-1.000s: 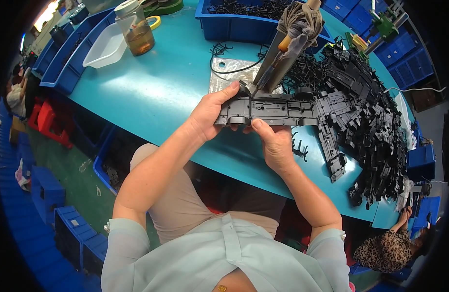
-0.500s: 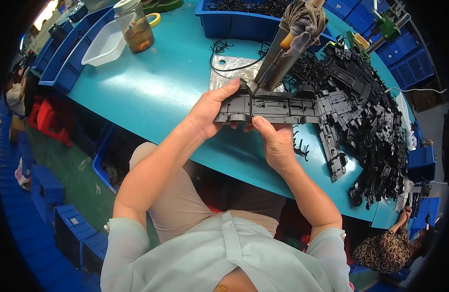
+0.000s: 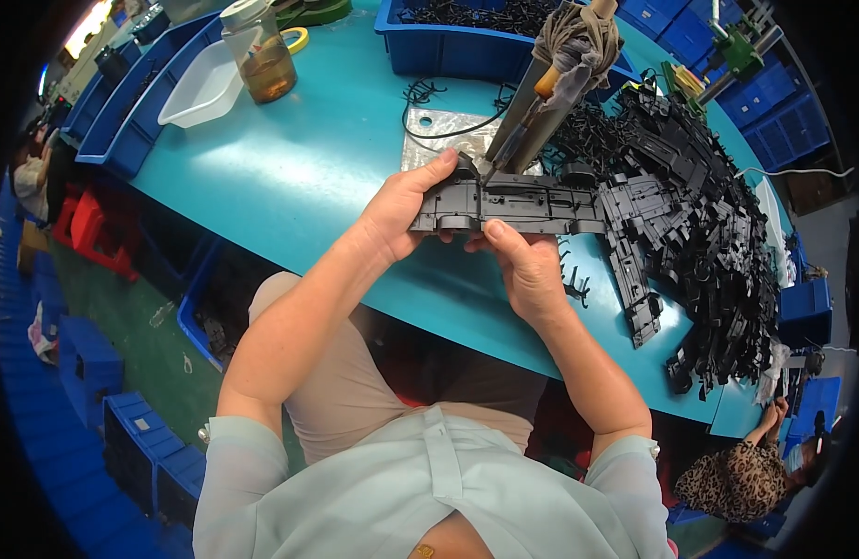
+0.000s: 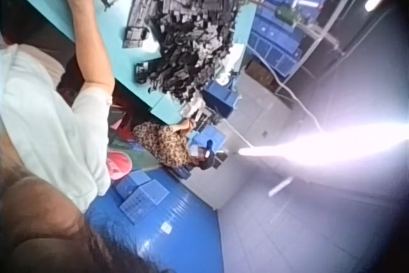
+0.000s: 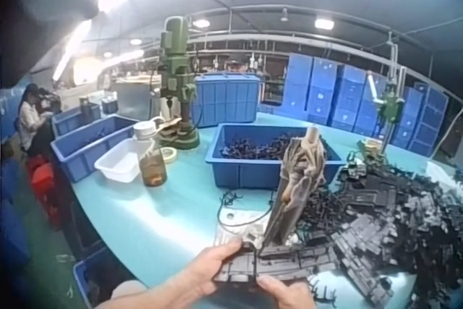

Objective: Assembling plastic components into a toy car chassis at a factory workbench.

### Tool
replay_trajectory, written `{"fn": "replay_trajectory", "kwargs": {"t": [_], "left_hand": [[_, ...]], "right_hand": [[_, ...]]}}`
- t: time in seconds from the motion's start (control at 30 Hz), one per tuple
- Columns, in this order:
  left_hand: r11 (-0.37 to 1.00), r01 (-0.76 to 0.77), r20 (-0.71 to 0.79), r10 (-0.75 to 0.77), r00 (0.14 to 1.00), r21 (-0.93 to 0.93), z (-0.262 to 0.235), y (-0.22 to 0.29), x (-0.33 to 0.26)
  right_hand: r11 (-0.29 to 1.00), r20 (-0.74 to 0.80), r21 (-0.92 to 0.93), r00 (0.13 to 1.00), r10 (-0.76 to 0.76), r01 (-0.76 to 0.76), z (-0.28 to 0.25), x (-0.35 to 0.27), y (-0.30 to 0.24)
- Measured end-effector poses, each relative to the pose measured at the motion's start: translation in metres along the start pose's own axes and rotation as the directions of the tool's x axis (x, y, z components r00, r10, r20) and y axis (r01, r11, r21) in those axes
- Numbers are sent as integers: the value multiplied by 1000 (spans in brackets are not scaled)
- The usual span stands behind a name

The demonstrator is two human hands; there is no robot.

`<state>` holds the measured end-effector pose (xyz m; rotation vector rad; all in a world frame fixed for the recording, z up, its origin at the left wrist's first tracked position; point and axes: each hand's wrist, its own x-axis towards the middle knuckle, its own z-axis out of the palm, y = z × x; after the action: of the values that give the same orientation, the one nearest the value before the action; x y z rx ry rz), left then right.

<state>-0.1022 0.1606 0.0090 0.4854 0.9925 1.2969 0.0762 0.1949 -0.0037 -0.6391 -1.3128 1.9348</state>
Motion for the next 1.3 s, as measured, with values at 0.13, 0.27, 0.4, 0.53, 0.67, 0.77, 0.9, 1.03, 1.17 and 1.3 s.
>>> {"fn": "replay_trajectory", "kwargs": {"t": [0.13,0.27,0.4,0.53,0.67,0.77,0.9,1.03,1.17,1.3], "left_hand": [[1000,0,-19,0,1000,24,-4,-4,2],[998,-56,-32,56,998,18,-4,-5,6],[998,-63,-12,64,998,28,-5,-2,8],[998,-43,5,44,999,-50,-6,1,9],[1000,-4,-34,4,999,-12,-6,3,11],[999,30,-46,-29,999,15,-9,5,12],[998,51,-39,-50,998,31,-10,9,10],[997,70,-50,-69,996,13,-11,14,12],[997,71,-65,-69,996,38,-12,16,14],[998,63,-67,-63,996,6,-10,17,15]], "right_hand": [[997,-1,79,1000,22,-22,12,-3,-7],[988,-54,144,997,55,-47,8,-2,-4],[987,-52,154,997,58,-49,5,-1,-3],[982,-54,178,996,64,-54,5,1,-4],[982,-25,176,997,68,-62,7,1,-6],[983,-13,175,998,67,-64,7,2,-5],[981,7,181,998,69,-69,9,3,-4],[982,-6,183,999,41,-39,16,2,-7],[979,-30,205,999,29,-22,18,2,-4],[977,-38,213,999,16,-8,17,3,-1]]}}
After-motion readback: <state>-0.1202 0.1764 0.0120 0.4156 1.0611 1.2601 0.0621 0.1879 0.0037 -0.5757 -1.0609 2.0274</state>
